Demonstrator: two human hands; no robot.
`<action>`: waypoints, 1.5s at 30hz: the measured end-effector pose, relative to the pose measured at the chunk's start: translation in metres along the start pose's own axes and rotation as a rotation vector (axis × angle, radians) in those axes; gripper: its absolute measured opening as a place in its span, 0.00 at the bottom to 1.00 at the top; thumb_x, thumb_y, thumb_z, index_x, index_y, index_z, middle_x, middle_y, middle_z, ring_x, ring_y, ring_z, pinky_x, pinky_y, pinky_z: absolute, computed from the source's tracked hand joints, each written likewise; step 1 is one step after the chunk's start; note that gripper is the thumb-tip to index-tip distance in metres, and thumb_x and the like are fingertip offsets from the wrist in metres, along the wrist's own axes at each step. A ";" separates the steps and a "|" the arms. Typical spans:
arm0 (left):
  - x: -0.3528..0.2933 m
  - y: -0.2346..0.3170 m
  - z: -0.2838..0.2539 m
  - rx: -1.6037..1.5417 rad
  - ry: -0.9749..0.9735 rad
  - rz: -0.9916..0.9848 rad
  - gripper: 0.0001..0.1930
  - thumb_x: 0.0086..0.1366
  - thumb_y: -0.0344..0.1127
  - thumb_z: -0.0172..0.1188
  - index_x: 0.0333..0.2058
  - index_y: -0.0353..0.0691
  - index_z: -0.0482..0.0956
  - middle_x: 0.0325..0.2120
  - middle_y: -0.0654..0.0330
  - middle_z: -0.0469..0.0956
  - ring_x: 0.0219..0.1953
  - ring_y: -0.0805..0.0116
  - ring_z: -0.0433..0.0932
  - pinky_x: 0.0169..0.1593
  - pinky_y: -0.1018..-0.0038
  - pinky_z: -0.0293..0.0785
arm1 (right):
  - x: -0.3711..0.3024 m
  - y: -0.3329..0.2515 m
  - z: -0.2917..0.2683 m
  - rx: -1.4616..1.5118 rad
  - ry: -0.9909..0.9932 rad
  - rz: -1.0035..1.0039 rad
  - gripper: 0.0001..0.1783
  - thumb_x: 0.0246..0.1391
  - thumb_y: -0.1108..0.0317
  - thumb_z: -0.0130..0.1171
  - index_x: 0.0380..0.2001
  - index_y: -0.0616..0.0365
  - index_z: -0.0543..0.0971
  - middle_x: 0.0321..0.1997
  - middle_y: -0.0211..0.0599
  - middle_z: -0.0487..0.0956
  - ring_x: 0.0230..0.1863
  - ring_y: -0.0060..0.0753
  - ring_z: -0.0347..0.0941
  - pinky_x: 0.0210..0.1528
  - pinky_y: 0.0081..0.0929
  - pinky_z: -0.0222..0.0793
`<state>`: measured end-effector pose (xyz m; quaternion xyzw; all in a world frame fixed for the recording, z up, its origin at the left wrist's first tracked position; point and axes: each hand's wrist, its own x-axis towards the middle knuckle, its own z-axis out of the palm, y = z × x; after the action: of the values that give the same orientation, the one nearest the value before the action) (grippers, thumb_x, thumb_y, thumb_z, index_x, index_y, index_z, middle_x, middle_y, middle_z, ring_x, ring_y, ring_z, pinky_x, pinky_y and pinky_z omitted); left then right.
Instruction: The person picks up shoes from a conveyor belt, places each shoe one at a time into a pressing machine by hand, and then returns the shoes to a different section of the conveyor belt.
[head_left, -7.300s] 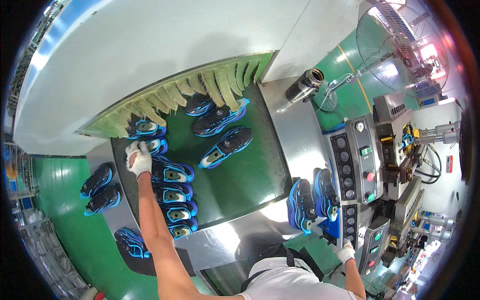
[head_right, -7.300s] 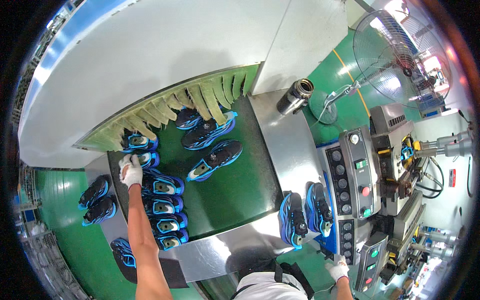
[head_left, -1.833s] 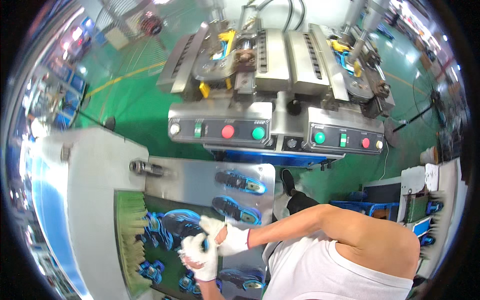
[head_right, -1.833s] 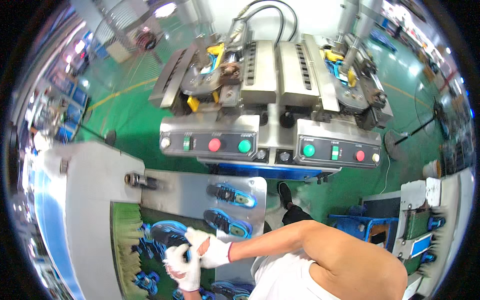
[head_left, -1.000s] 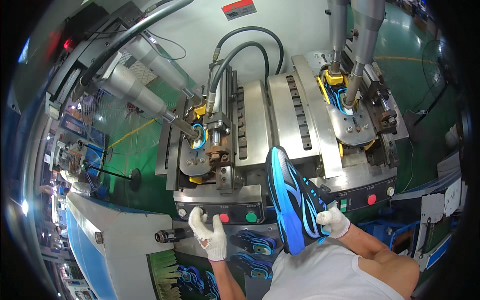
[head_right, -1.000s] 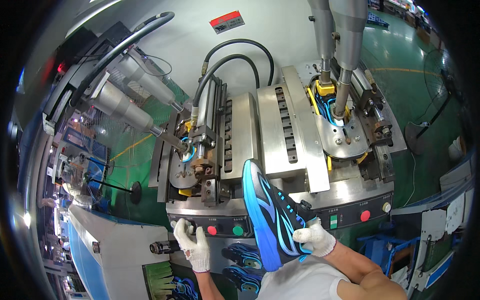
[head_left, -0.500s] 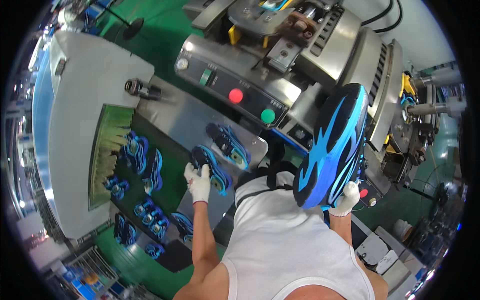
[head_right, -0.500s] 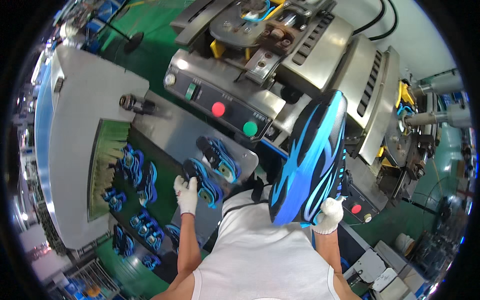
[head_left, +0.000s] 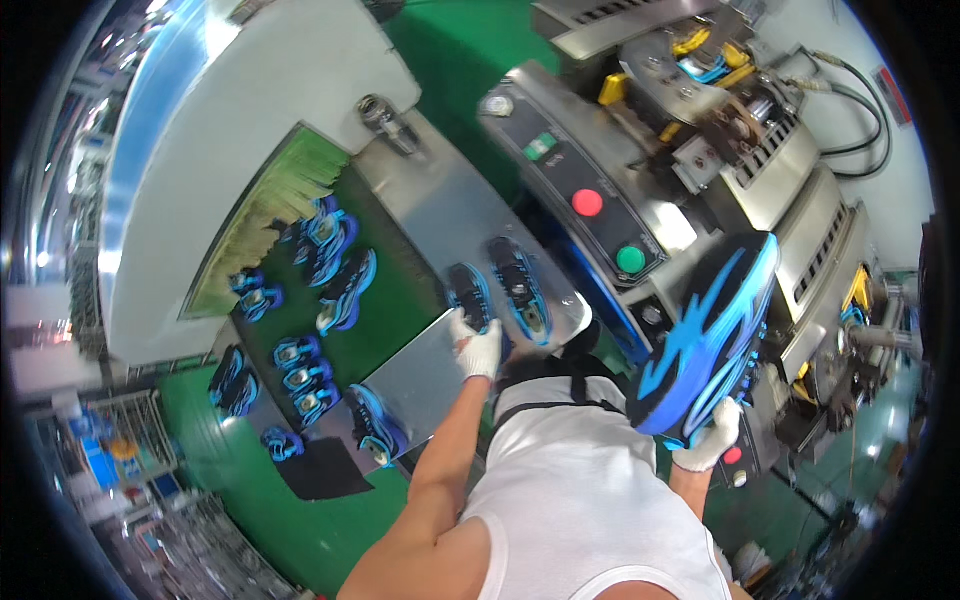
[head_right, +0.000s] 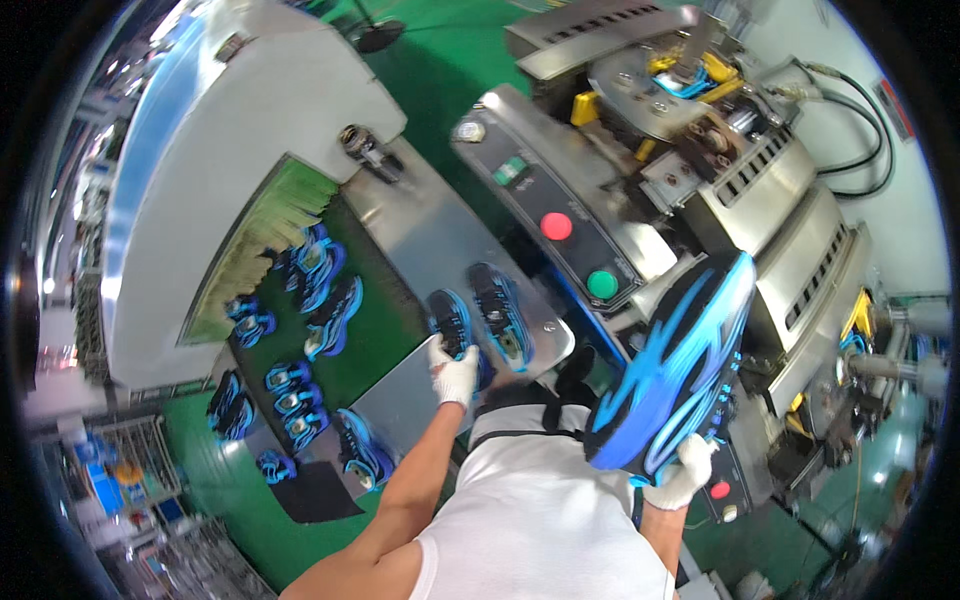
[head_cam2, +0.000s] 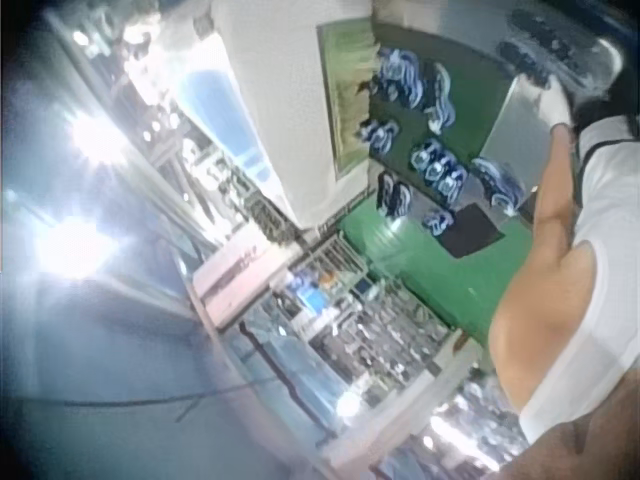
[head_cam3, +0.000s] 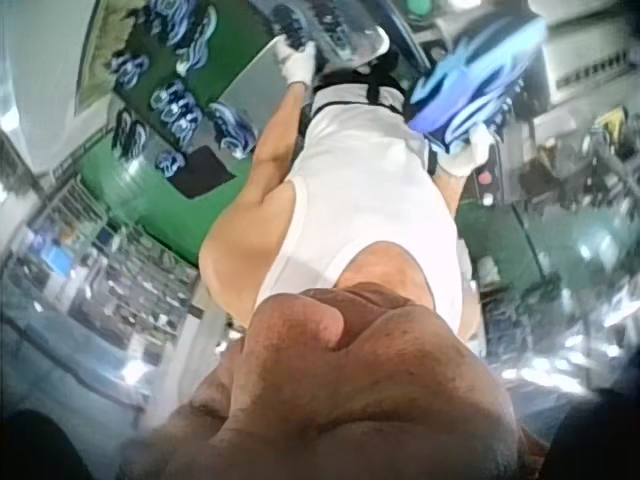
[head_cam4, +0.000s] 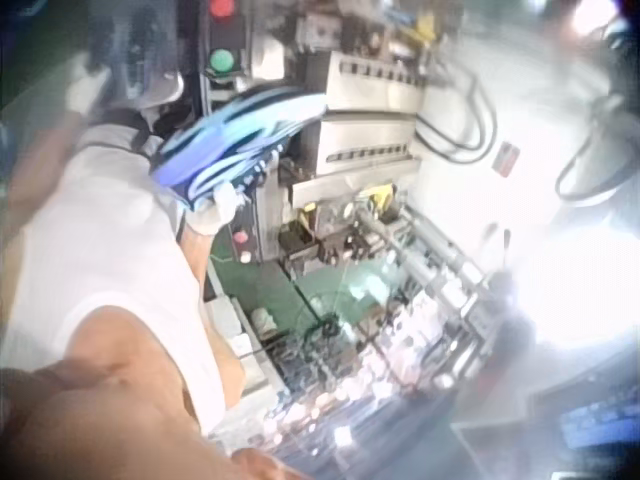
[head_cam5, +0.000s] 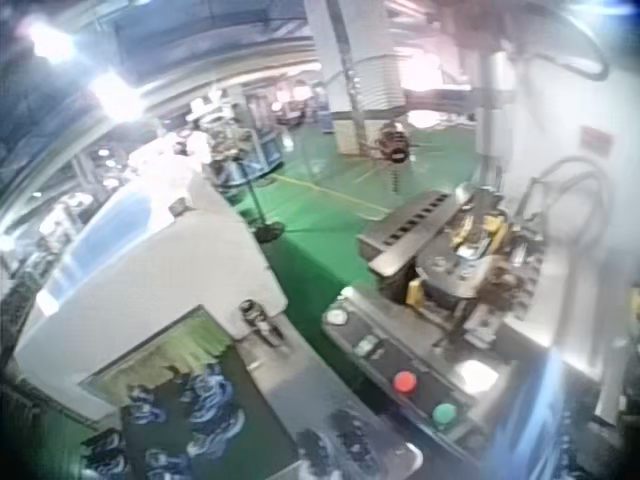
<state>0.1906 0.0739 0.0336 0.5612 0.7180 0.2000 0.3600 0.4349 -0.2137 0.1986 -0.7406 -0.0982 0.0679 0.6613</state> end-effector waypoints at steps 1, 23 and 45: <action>0.003 -0.009 0.006 -0.010 0.007 0.008 0.43 0.57 0.43 0.74 0.68 0.37 0.65 0.62 0.43 0.74 0.64 0.45 0.74 0.67 0.57 0.69 | 0.003 0.037 -0.033 -0.066 -0.016 -0.028 0.11 0.63 0.65 0.52 0.27 0.56 0.70 0.32 0.29 0.69 0.37 0.24 0.66 0.53 0.30 0.63; 0.010 0.034 -0.019 0.367 -0.228 0.300 0.48 0.59 0.46 0.76 0.69 0.27 0.61 0.65 0.38 0.69 0.68 0.45 0.68 0.72 0.59 0.64 | 0.014 -0.071 0.040 0.770 -0.158 0.610 0.20 0.49 0.81 0.66 0.47 0.63 0.80 0.39 0.38 0.85 0.35 0.31 0.83 0.34 0.30 0.81; 0.101 0.535 0.258 0.484 -0.279 1.338 0.40 0.57 0.45 0.71 0.68 0.54 0.66 0.55 0.41 0.75 0.54 0.38 0.79 0.56 0.48 0.75 | 0.042 -0.130 0.020 0.676 -0.066 0.617 0.42 0.49 0.77 0.65 0.70 0.65 0.69 0.57 0.37 0.82 0.51 0.26 0.78 0.57 0.32 0.78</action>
<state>0.7252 0.2953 0.2035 0.9646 0.1922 0.1397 0.1146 0.4642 -0.1705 0.3262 -0.4754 0.1338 0.3133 0.8111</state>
